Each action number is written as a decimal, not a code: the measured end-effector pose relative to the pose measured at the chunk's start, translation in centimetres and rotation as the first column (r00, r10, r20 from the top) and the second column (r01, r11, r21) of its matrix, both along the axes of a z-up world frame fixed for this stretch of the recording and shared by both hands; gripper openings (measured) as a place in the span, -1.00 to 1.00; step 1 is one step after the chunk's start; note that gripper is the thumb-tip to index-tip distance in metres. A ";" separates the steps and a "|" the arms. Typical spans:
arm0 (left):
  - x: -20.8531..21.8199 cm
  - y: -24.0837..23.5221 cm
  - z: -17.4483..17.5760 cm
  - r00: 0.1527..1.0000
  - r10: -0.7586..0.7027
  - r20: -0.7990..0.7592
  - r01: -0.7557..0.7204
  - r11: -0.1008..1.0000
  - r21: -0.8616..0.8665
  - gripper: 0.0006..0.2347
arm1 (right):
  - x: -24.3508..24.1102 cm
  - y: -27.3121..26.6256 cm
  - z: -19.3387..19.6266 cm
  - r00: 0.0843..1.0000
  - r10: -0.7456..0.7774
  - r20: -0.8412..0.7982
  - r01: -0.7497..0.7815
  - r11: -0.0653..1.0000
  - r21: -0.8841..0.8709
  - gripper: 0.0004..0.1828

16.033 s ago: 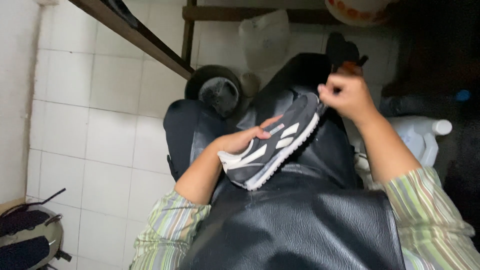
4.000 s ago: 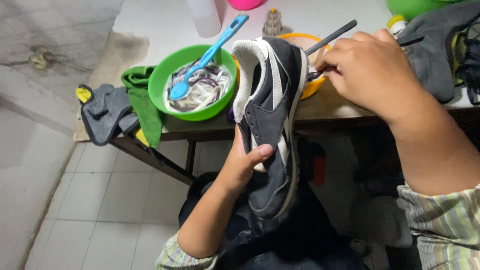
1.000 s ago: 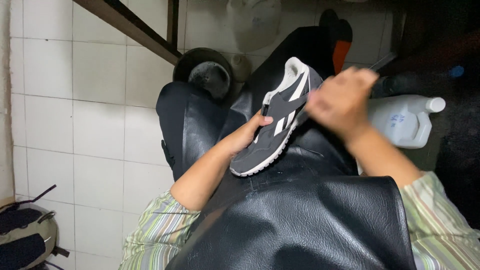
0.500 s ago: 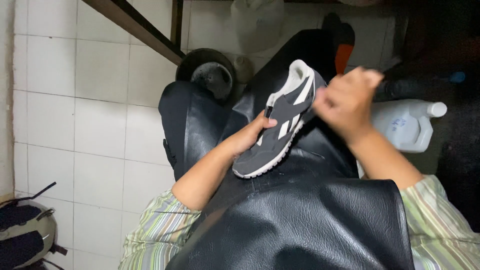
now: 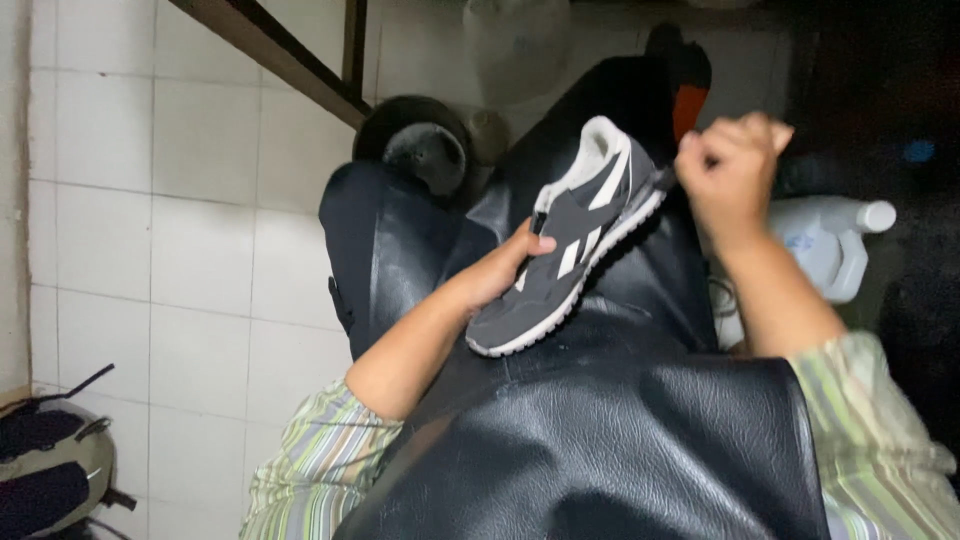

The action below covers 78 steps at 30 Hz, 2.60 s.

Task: The person scrubs a black and white sneaker with a brush, then wipes it with a yellow cloth. The person holds the shoe on their lap while cleaning and briefly dips the brush into a green bowl of soapy water.

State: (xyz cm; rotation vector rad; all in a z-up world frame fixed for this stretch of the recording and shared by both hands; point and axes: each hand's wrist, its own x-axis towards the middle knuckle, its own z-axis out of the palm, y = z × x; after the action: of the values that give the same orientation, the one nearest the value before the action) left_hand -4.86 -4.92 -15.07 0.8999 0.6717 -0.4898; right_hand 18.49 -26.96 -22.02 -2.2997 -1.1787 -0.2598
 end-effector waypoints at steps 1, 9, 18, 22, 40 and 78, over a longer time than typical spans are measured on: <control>0.1 0.2 -1.6 1.000 0.003 0.009 -0.003 1.000 0.008 -0.38 | -0.2 0.5 0.6 1.000 0.003 0.009 -0.003 1.000 0.008 -0.52; -0.8 -0.1 -1.6 0.988 0.039 0.148 -0.046 0.998 0.042 -0.52 | -0.4 0.2 0.6 0.999 0.053 -0.009 -0.052 0.997 0.064 -0.49; -0.9 0.2 4.6 0.990 -0.085 0.114 0.073 0.992 0.107 -0.36 | -1.7 1.4 1.7 0.995 0.102 0.024 -0.104 0.982 0.158 -0.49; -0.8 0.5 3.1 0.980 -0.159 0.119 0.142 0.980 0.142 -0.34 | -1.5 0.7 -1.2 0.997 0.074 -0.011 -0.072 0.986 0.151 -0.50; -1.9 0.8 -1.2 0.988 -0.140 0.068 0.132 0.985 0.112 -0.36 | -0.3 0.1 -3.6 0.985 0.036 -0.168 0.003 0.974 0.228 -0.46; -0.4 -2.4 -2.1 0.941 0.331 0.070 -0.318 0.937 -0.147 -0.56 | -8.1 4.8 5.9 0.959 0.280 -0.046 -0.241 0.889 0.390 -0.57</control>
State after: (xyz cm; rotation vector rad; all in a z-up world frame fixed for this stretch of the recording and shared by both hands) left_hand -5.25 -7.32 -17.20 0.6640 0.6781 -0.1921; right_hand 10.37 -22.19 -16.12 -1.7754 -1.2454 -0.2438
